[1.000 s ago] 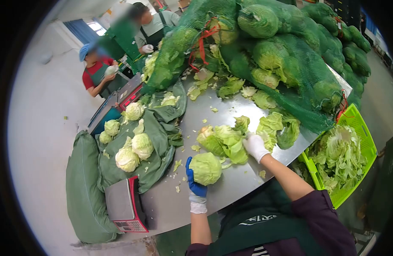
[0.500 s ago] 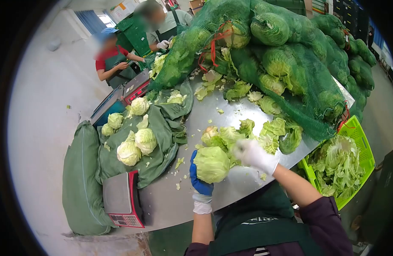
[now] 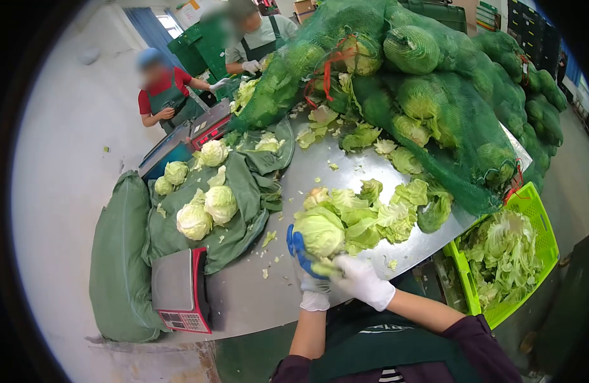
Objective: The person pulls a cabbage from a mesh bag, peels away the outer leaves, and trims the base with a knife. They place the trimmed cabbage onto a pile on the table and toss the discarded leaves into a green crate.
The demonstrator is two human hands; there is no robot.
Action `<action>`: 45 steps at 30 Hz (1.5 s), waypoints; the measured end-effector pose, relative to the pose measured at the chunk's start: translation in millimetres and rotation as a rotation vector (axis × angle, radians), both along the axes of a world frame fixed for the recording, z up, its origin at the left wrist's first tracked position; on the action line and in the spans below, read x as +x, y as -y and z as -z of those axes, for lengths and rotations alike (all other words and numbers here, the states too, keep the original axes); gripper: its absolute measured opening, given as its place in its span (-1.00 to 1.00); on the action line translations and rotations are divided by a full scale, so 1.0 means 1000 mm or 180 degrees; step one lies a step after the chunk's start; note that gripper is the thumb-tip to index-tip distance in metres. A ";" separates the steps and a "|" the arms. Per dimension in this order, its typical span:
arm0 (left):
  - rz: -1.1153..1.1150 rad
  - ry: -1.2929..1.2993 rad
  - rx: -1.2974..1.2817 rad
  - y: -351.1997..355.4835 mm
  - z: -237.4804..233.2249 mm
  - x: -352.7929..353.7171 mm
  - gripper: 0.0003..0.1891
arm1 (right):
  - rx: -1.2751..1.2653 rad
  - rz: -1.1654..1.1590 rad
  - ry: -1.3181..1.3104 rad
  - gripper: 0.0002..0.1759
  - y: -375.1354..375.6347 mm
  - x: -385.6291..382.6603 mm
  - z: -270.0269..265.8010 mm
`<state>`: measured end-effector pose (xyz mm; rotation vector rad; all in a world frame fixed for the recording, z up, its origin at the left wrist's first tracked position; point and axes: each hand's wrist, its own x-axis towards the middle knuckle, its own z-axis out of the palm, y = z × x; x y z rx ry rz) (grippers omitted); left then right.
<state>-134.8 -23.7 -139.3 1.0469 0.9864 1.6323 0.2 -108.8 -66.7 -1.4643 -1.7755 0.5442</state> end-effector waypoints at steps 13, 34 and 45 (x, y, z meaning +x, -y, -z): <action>0.1217 0.2566 -0.1298 0.028 -0.018 -0.017 -0.27 | -0.0492 0.0541 0.0179 -0.02 -0.030 0.051 -0.029; 0.1536 0.0492 -0.0114 -0.169 -0.104 -0.138 -0.39 | -0.1496 0.1209 0.0111 -0.37 -0.032 0.123 0.055; 0.2017 -0.5171 0.0908 -0.058 -0.001 0.076 -0.03 | -0.1704 0.1558 0.1302 -0.24 -0.071 0.237 0.079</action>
